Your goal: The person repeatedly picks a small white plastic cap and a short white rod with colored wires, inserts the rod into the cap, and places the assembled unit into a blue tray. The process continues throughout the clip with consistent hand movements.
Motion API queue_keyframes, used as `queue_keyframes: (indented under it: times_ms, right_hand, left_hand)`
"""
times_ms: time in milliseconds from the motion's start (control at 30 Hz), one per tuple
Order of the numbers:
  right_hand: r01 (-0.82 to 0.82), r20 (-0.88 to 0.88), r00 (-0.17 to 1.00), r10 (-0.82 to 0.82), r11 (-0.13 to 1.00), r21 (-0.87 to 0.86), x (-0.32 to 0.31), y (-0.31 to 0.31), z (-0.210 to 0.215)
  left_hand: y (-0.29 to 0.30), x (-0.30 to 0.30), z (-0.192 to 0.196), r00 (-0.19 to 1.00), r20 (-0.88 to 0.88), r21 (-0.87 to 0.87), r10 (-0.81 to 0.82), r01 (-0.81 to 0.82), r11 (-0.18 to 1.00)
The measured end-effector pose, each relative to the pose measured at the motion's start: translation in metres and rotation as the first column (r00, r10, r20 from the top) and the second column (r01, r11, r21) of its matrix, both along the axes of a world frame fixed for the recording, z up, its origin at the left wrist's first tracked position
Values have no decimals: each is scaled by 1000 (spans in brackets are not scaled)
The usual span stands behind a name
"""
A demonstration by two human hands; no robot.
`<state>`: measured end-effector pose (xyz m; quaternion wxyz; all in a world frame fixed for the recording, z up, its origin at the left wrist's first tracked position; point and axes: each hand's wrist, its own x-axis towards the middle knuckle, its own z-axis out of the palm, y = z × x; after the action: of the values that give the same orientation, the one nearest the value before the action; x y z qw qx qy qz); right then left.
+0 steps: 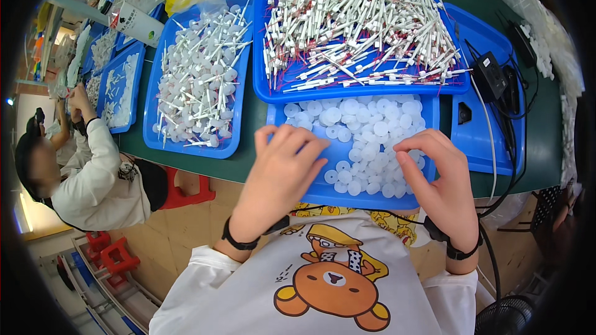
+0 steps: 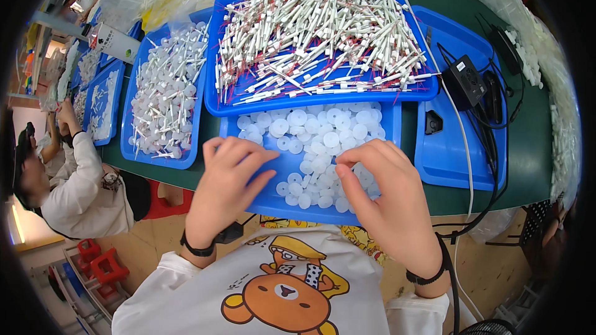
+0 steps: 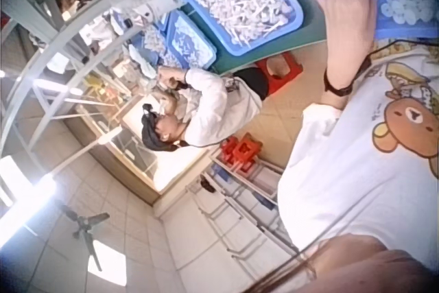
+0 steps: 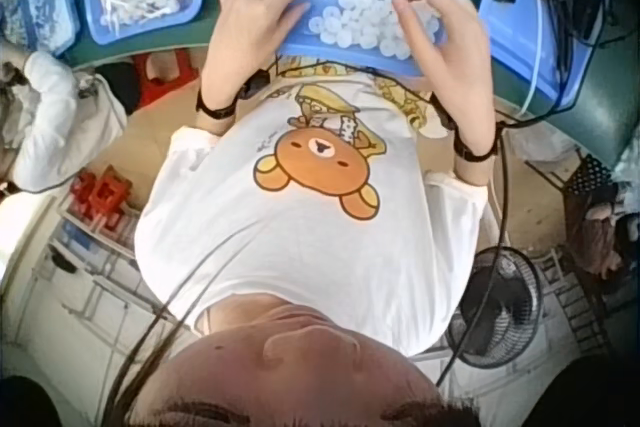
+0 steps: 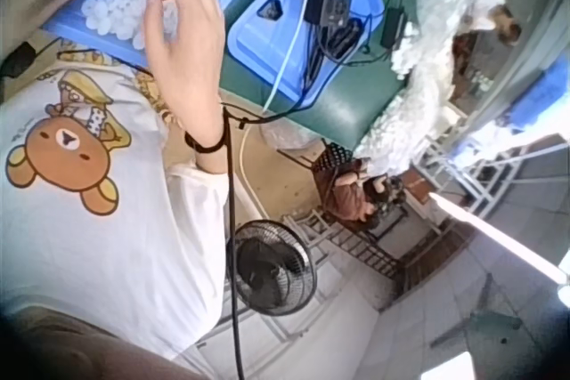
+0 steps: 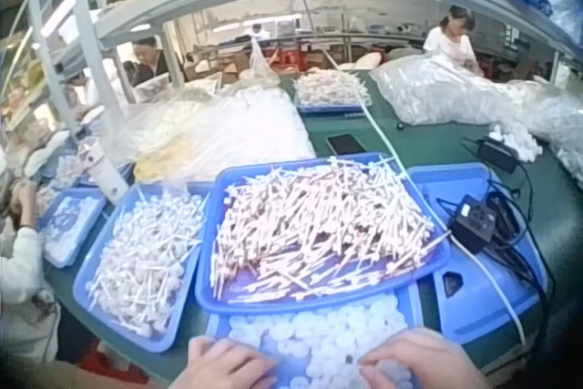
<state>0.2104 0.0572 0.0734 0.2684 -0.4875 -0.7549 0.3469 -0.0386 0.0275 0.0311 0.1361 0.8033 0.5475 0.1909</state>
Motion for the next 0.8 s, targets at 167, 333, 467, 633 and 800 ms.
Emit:
queue_keyframes:
  times_ms: [167, 333, 467, 633, 800]
  right_hand:
    - [2, 109, 994, -14, 994, 108, -2, 16, 1]
    - [4, 150, 988, -32, 983, 182, -6, 49, -3]
    - [-9, 247, 964, -101, 913, 408, -15, 84, -12]
    - [-94, 438, 892, -110, 904, 418, -19, 108, -19]
    - [-137, 503, 860, -79, 916, 377, -19, 111, -13]
  left_hand:
    - [3, 29, -22, 985, 144, 29, 99, -104, 994]
    - [2, 36, -32, 963, 182, 64, 201, -215, 974]
    - [1, 35, -35, 956, 179, 73, 234, -250, 966]
    - [1, 38, -36, 944, 185, 47, 273, -286, 957]
    - [0, 35, -39, 951, 203, 70, 232, -250, 966]
